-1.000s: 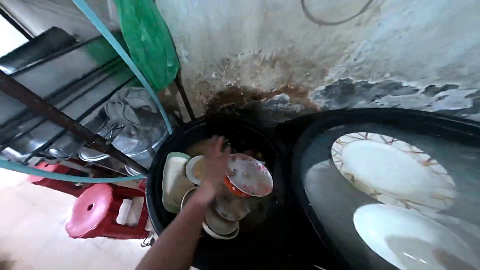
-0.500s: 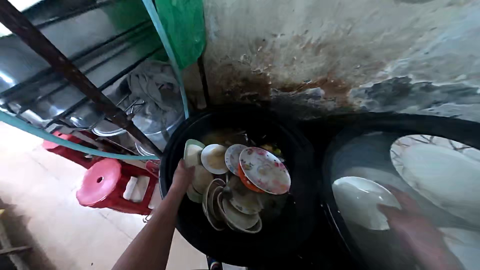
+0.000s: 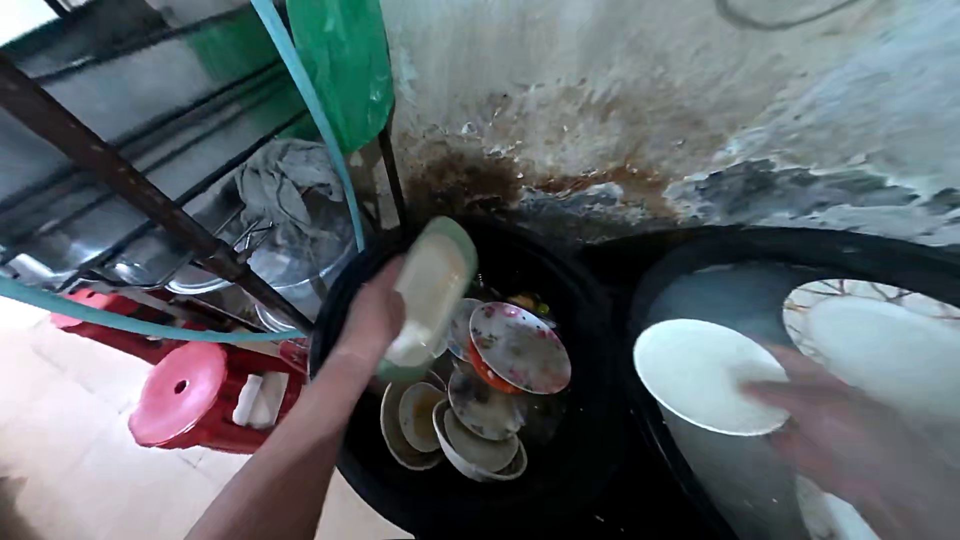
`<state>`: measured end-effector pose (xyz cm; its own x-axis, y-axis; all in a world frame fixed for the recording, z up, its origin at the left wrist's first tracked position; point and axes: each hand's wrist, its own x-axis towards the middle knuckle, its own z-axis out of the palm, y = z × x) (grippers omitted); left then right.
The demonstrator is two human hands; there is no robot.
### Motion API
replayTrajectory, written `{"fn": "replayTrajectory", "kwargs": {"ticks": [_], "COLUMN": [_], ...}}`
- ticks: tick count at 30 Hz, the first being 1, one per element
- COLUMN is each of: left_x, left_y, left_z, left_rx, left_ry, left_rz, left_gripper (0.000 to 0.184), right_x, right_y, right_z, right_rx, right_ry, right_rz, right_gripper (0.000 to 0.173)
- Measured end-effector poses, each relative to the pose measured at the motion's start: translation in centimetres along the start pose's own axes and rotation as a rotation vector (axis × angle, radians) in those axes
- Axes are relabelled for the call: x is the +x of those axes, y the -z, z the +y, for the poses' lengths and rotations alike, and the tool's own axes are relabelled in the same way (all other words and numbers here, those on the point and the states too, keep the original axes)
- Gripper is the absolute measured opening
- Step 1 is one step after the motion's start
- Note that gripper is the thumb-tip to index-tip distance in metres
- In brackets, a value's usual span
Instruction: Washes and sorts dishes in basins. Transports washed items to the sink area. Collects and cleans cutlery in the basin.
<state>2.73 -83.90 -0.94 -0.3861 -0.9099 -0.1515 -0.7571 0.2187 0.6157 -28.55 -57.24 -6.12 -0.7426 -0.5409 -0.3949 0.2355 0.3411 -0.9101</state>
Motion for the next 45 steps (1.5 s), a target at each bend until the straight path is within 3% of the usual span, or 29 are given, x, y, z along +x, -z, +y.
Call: {"fn": "replayTrajectory", "kwargs": {"ticks": [4, 7, 12, 15, 18, 20, 24, 27, 32, 36, 40, 45], "left_x": [1.9, 2.4, 2.2, 2.7, 3.7, 4.1, 2.4, 0.6, -0.8, -1.4, -1.0, 1.7], "left_y": [-7.9, -12.2, -11.3, -7.6, -5.0, -4.4, -7.5, -11.1, -16.1, -17.6, -16.0, -11.1], "left_z": [1.6, 3.1, 5.4, 4.7, 3.3, 2.3, -0.8, -1.3, -1.1, -1.1, -1.2, -3.7], "left_rx": [0.037, 0.076, 0.207, 0.070, -0.168, -0.295, -0.504, -0.600, -0.520, -0.517, -0.453, -0.452], "left_ry": [-0.004, -0.103, -0.272, -0.343, -0.284, -0.128, 0.107, 0.257, 0.289, 0.323, 0.251, 0.281], "left_rz": [-0.413, -0.546, -0.431, -0.224, 0.039, 0.094, -0.023, -0.156, -0.268, -0.284, -0.255, 0.040], "left_gripper": [0.045, 0.049, 0.042, 0.043, 0.041, 0.044, 0.040, 0.035, 0.044, 0.041, 0.041, 0.036], "right_x": [-0.5, -0.8, -2.0, -2.0, -2.4, -3.0, -4.0, -4.9, -5.6, -6.0, -6.0, -6.3], "right_y": [-5.8, -10.4, -12.6, -9.9, -5.1, -1.8, 2.7, 4.1, 4.2, 4.8, 6.3, 8.1], "right_z": [-3.0, -4.3, -5.8, -5.4, -3.3, -0.9, 3.5, 4.6, 4.0, 4.1, 5.4, 6.2], "right_rx": [0.019, -0.118, -0.739, -0.787, -0.697, -0.537, -0.019, 0.240, 0.226, 0.179, 0.150, 0.098], "right_ry": [-0.012, 0.162, 0.941, 1.130, 1.013, 0.763, 0.309, 0.101, 0.109, 0.183, 0.214, 0.193], "right_rz": [-0.094, -0.144, -0.045, 0.048, 0.111, 0.149, 0.260, 0.300, 0.369, 0.350, 0.359, 0.343], "right_gripper": [0.055, 0.055, 0.053, 0.046, 0.042, 0.048, 0.058, 0.042, 0.028, 0.027, 0.033, 0.037]}}
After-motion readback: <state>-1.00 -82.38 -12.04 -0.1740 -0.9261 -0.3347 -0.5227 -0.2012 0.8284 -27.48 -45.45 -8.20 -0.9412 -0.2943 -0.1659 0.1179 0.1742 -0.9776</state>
